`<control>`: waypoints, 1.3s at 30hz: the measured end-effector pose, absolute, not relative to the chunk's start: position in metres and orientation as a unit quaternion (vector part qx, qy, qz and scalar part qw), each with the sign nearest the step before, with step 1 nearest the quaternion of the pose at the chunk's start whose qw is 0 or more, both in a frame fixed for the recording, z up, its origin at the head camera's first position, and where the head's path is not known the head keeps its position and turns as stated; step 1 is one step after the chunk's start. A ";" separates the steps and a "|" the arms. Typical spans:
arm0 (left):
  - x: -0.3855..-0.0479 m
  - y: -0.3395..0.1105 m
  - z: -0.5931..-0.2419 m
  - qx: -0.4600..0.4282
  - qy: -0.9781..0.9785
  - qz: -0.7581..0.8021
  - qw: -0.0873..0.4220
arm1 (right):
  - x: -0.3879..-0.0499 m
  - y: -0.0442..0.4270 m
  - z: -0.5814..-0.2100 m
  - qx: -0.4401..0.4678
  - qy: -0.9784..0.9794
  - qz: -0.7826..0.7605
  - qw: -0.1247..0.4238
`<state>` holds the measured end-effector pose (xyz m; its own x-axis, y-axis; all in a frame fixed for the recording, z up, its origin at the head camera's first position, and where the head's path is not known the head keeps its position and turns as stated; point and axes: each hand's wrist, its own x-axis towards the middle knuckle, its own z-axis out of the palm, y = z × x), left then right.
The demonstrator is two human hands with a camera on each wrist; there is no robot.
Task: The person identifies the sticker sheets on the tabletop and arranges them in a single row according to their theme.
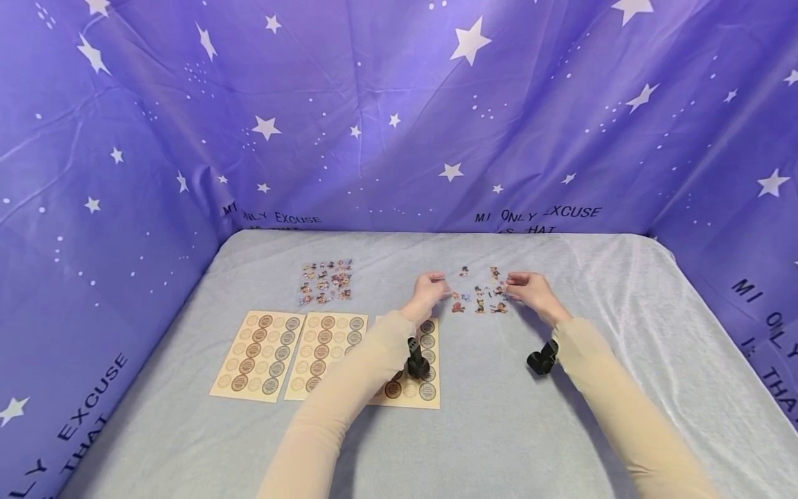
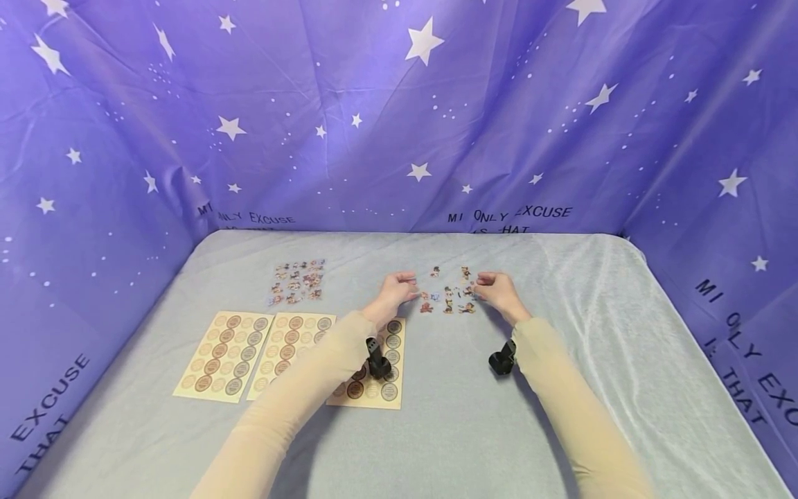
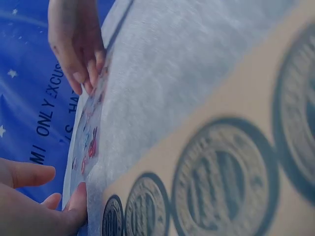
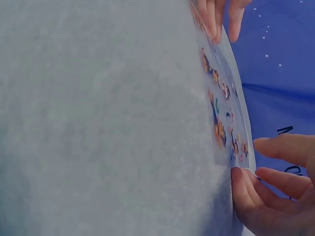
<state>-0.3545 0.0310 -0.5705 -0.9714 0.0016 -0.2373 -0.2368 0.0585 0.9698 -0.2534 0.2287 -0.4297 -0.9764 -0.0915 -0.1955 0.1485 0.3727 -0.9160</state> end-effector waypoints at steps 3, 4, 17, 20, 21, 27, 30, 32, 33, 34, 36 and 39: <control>-0.356 0.033 -0.573 -0.094 0.691 0.714 0.065 | -0.253 0.228 -0.429 0.030 0.815 -0.568 0.109; -0.355 0.034 -0.572 -0.107 0.683 0.719 0.071 | -0.253 0.228 -0.428 0.033 0.813 -0.571 0.109; -0.346 0.044 -0.562 -0.172 0.638 0.748 0.063 | -0.254 0.232 -0.431 0.054 0.773 -0.624 0.101; -0.329 0.041 -0.537 -0.173 0.636 0.748 0.081 | -0.252 0.233 -0.431 0.055 0.765 -0.634 0.104; -0.321 0.040 -0.527 -0.176 0.634 0.747 0.091 | -0.251 0.234 -0.430 0.057 0.760 -0.639 0.105; -0.293 0.034 -0.494 -0.156 0.608 0.773 0.098 | -0.245 0.239 -0.428 0.053 0.713 -0.688 0.125; -0.269 0.030 -0.456 -0.167 0.614 0.763 0.115 | -0.240 0.240 -0.426 0.052 0.703 -0.697 0.134; -0.260 0.027 -0.443 -0.163 0.614 0.763 0.124 | -0.237 0.241 -0.424 0.052 0.701 -0.697 0.140; -0.255 0.026 -0.435 -0.162 0.618 0.759 0.129 | -0.235 0.242 -0.423 0.053 0.700 -0.698 0.144; -0.254 0.025 -0.435 -0.159 0.617 0.760 0.130 | -0.234 0.242 -0.422 0.053 0.695 -0.702 0.147; -0.252 0.023 -0.433 -0.153 0.616 0.762 0.130 | -0.230 0.243 -0.421 0.049 0.686 -0.710 0.150; -0.248 0.021 -0.430 -0.146 0.614 0.765 0.129 | -0.226 0.243 -0.420 0.042 0.673 -0.722 0.153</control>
